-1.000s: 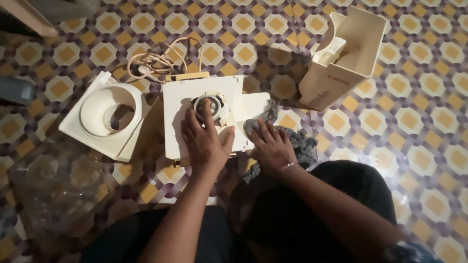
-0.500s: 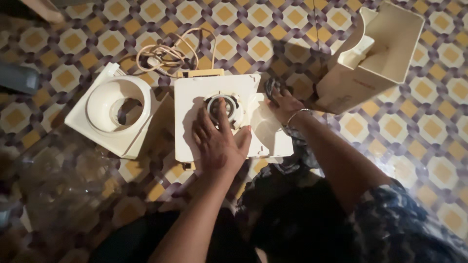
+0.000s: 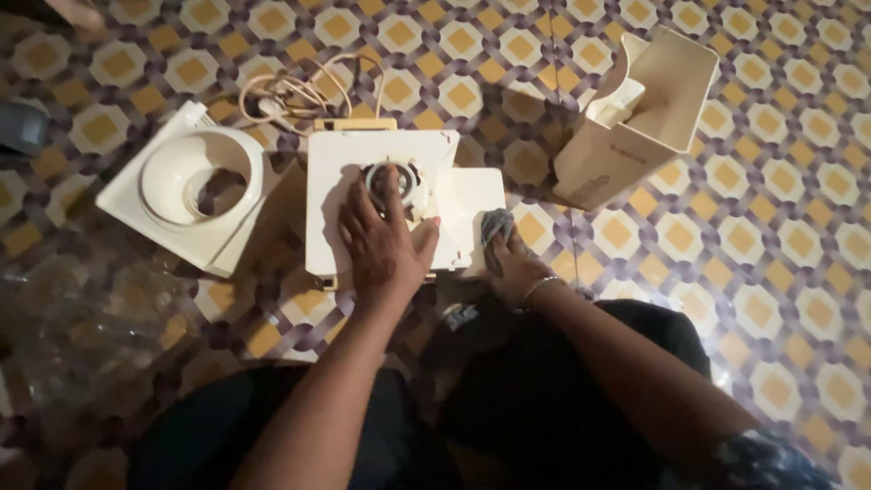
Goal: The person sits on a patterned tiled floor and cleans a disassembled white appliance, likely a blender base, using a dark cloth. They wipe the central motor housing and the surrounding flat surfaces of the device.
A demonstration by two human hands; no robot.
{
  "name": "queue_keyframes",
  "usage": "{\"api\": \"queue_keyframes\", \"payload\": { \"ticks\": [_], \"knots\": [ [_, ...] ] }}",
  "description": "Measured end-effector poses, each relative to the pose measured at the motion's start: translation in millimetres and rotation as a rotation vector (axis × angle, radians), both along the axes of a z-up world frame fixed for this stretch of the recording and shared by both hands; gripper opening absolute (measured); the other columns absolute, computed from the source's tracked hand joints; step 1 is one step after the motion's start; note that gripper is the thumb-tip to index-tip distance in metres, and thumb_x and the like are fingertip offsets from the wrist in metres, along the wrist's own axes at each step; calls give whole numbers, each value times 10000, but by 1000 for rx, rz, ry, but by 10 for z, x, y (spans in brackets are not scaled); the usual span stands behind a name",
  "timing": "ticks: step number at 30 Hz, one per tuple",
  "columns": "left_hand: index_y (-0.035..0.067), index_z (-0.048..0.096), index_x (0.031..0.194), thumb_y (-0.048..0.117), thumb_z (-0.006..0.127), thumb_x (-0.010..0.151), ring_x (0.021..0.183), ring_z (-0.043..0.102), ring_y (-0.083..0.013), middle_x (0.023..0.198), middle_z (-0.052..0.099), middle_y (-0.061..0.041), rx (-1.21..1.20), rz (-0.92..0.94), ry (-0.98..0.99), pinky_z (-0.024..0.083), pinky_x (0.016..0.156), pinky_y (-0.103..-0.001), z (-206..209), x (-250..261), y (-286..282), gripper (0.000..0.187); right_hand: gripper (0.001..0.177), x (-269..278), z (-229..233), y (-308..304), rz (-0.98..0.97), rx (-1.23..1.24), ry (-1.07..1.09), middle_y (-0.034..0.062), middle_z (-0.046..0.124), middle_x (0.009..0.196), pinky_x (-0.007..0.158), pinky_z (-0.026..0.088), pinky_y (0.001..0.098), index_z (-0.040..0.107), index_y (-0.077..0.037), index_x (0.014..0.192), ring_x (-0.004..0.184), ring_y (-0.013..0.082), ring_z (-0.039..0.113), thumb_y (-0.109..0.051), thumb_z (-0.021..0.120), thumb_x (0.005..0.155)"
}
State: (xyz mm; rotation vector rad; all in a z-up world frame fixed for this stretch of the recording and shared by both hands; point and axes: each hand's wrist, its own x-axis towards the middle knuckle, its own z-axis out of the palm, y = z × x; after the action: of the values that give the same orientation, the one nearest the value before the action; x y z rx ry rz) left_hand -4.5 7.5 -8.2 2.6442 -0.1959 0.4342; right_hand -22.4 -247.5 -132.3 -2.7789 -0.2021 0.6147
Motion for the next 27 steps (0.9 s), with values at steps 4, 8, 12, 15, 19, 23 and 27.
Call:
{"api": "queue_keyframes", "payload": {
  "ticks": [4, 8, 12, 15, 19, 23, 27],
  "knots": [
    [123, 194, 1619, 547, 678, 887, 1389, 328, -556, 1525, 303, -375, -3, -4, 5, 248, 1158, -638, -22, 15, 4, 976, 792, -148, 300, 141, -159, -53, 109, 337, 38, 1659, 1262, 226, 496, 225, -80, 1611, 1539, 467, 91, -535, 447, 1002],
    [120, 186, 1621, 544, 669, 891, 1414, 322, -555, 1524, 289, -389, 14, -17, 8, 232, 1166, -645, -24, 37, 21, 972, 728, 181, 416, 195, -169, -200, 118, 146, 35, 1712, 1217, 137, 622, 199, -165, 1618, 1566, 390, 30, -508, 363, 997],
    [123, 179, 1627, 550, 651, 923, 1400, 312, -581, 1534, 285, -379, 33, 17, 52, 227, 1183, -644, 39, 4, -27, 949, 691, 660, 291, 122, -147, -231, -68, 160, 75, 1694, 1201, 118, 617, 246, -195, 1598, 1551, 436, 70, -496, 398, 995],
    [127, 183, 1623, 554, 636, 921, 1392, 314, -584, 1541, 290, -363, 45, 34, 76, 229, 1179, -644, 56, 9, -58, 938, 696, 899, 159, 64, -152, -178, -186, 184, 160, 1696, 1234, 164, 593, 267, -168, 1611, 1539, 444, 189, -476, 423, 1006],
    [114, 189, 1624, 560, 620, 919, 1389, 321, -586, 1538, 278, -370, 49, 44, 86, 228, 1167, -645, 38, 56, -66, 939, 714, 1222, 39, 108, -225, -94, -105, 213, 180, 1678, 1240, 185, 572, 234, -125, 1625, 1509, 478, 233, -443, 430, 1015],
    [133, 186, 1613, 575, 620, 909, 1389, 312, -592, 1542, 270, -358, 65, 64, 114, 215, 1174, -637, 48, 37, -80, 938, 753, 1148, -31, 307, -170, -189, -238, 260, 89, 1680, 1217, 155, 589, 207, -54, 1612, 1501, 491, 156, -435, 431, 1004],
    [125, 167, 1612, 585, 623, 889, 1383, 303, -576, 1528, 262, -381, 86, 51, 113, 209, 1161, -636, 44, 64, -48, 971, 682, 859, 55, 417, 68, -273, -201, 275, 7, 1693, 1230, 83, 599, 214, -41, 1590, 1552, 454, 14, -406, 394, 1042]
  ]
}}
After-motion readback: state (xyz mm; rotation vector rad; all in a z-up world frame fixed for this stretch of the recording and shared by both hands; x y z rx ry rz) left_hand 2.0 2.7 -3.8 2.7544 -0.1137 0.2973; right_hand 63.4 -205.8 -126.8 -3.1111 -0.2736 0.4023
